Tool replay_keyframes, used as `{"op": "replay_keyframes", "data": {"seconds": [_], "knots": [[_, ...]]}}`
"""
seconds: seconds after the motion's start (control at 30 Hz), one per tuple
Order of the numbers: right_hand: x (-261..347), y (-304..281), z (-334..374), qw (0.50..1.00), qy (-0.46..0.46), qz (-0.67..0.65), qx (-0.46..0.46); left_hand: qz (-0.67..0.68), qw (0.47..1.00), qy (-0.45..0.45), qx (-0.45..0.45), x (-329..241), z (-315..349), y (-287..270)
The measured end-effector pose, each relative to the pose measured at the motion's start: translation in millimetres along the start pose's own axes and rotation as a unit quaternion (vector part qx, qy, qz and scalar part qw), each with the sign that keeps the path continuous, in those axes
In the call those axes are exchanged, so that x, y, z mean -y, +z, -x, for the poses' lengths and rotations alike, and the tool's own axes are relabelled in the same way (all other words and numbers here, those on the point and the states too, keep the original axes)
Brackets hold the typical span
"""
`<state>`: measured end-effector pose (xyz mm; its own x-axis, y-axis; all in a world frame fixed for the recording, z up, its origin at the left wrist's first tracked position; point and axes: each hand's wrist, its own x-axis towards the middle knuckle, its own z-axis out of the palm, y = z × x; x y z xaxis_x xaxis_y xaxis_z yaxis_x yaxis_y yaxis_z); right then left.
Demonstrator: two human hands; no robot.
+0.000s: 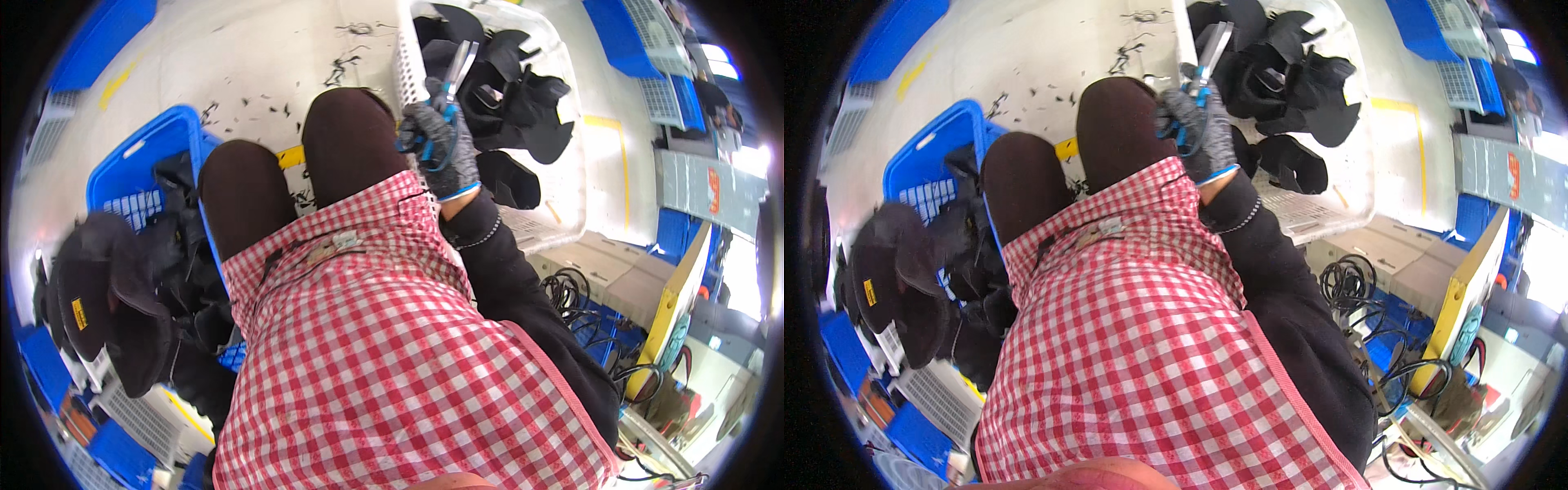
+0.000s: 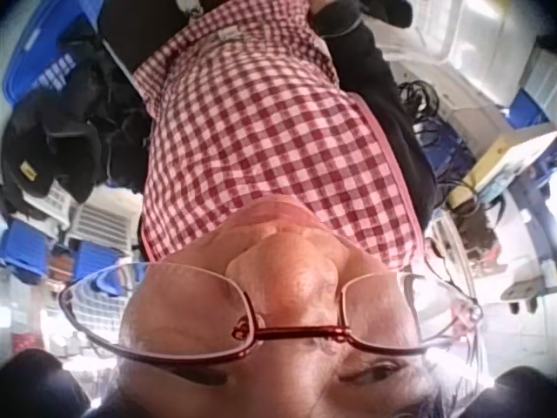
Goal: The person uses scissors to trim excess black fabric pieces, cutting along edges and removing small offcuts. The person repeatedly picks up fabric from a blue basket, trims it, and places the trimmed pieces into a white basket.
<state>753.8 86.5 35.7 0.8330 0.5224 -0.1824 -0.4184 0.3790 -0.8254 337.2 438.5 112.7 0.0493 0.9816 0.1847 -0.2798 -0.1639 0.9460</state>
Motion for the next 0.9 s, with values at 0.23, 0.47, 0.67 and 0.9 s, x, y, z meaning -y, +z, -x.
{"op": "replay_keyframes", "data": {"seconds": [0.23, 0.47, 0.67, 0.9], "knots": [[23, -189, -59, 0.962, -0.094, 0.091, -0.241, -0.645, 0.751, 0.095, -0.103, 24, -83, -112], [-24, -290, -240, 0.878, -0.093, 0.059, -0.466, -0.565, 0.817, 0.105, 0.051, 69, -59, -59], [22, -261, -302, 0.812, -0.068, -0.220, -0.536, -0.561, 0.799, -0.029, 0.216, 40, -17, 10], [91, -162, -222, 0.766, -0.103, 0.568, -0.283, -0.480, 0.821, -0.050, 0.303, 83, 12, 100]]}}
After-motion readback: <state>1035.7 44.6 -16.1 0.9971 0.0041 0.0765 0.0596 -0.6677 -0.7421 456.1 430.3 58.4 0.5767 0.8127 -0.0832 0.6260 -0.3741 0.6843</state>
